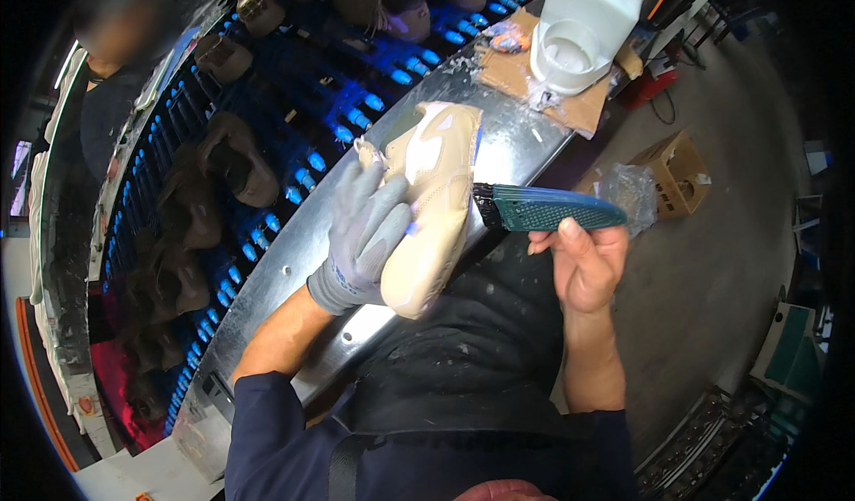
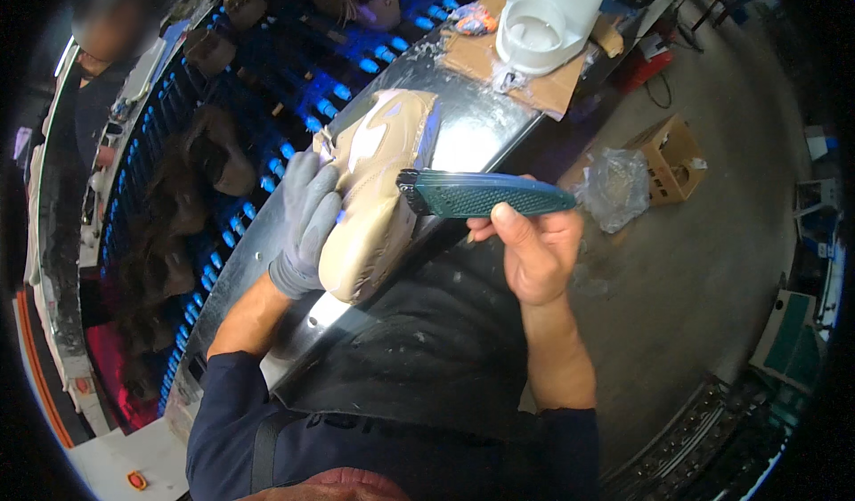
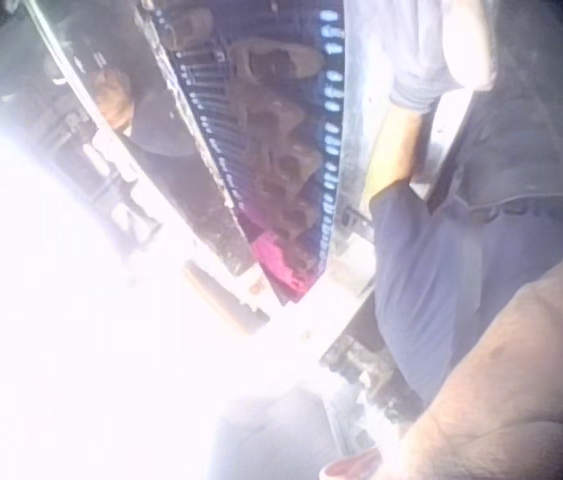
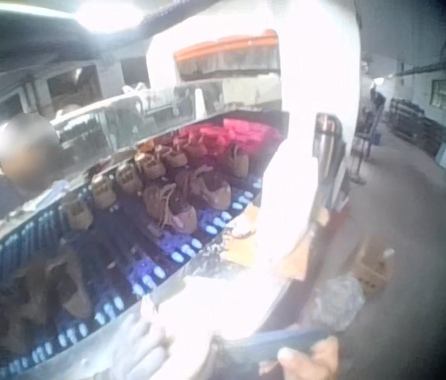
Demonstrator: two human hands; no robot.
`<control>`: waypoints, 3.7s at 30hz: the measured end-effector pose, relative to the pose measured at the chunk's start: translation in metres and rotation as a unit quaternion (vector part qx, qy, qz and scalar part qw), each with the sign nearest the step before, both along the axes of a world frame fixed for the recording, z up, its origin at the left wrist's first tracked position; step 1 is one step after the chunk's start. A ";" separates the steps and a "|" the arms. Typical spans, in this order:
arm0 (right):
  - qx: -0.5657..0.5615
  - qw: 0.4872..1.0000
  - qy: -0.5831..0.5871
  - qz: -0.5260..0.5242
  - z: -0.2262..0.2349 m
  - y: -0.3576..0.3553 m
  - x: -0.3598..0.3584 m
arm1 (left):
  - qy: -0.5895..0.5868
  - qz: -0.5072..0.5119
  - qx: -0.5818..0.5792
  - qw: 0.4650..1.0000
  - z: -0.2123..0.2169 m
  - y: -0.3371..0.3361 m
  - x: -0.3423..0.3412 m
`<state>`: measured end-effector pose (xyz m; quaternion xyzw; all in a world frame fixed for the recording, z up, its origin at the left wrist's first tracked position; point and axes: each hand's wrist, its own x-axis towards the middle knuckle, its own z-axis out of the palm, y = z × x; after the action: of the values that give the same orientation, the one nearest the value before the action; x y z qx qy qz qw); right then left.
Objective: The person applies glue to the sole and side edges of a beige sneaker using a brush. They repeatedly dip the brush into a white glue container and spread the adhesive along the shoe's perimeter while holding the shoe on a metal workbench.
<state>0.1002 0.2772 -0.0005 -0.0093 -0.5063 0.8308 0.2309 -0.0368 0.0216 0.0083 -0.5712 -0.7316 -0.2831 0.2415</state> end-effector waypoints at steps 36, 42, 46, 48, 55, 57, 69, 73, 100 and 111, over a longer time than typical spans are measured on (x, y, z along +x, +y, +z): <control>0.375 0.924 0.065 0.032 0.084 0.027 0.013 | -0.074 -0.125 -0.083 0.986 0.053 0.015 -0.022; 0.470 0.870 0.147 -0.019 0.093 0.020 0.017 | -0.075 -0.095 -0.082 0.989 0.068 0.026 -0.019; 0.515 0.839 0.170 -0.041 0.099 0.013 0.025 | -0.082 -0.095 -0.071 0.990 0.075 0.031 -0.019; 0.532 0.826 0.179 -0.057 0.100 0.011 0.028 | -0.088 -0.103 -0.054 0.989 0.078 0.035 -0.019; 0.584 0.788 0.175 -0.090 0.112 0.011 0.035 | -0.074 -0.113 -0.027 0.990 0.086 0.047 -0.021; 0.605 0.773 0.171 -0.085 0.125 0.014 0.036 | -0.078 -0.112 -0.036 0.990 0.090 0.052 -0.021; 0.736 0.647 0.190 -0.062 0.169 0.030 0.034 | -0.101 -0.136 -0.095 0.981 0.112 0.082 -0.035; 0.780 0.591 0.196 -0.059 0.181 0.036 0.031 | -0.109 -0.156 -0.126 0.974 0.121 0.093 -0.047; 0.282 0.935 -0.134 -0.169 0.050 0.142 -0.047 | -0.642 -0.102 0.202 0.732 0.031 0.038 -0.101; 0.576 0.771 -0.158 -0.219 0.054 0.156 -0.146 | -0.755 -0.365 0.362 0.407 0.024 0.010 -0.059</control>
<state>-0.0460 0.4331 0.0535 -0.1166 -0.9037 0.2969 0.2854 -0.0956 0.0314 0.0324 -0.1987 -0.1692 -0.8995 -0.3504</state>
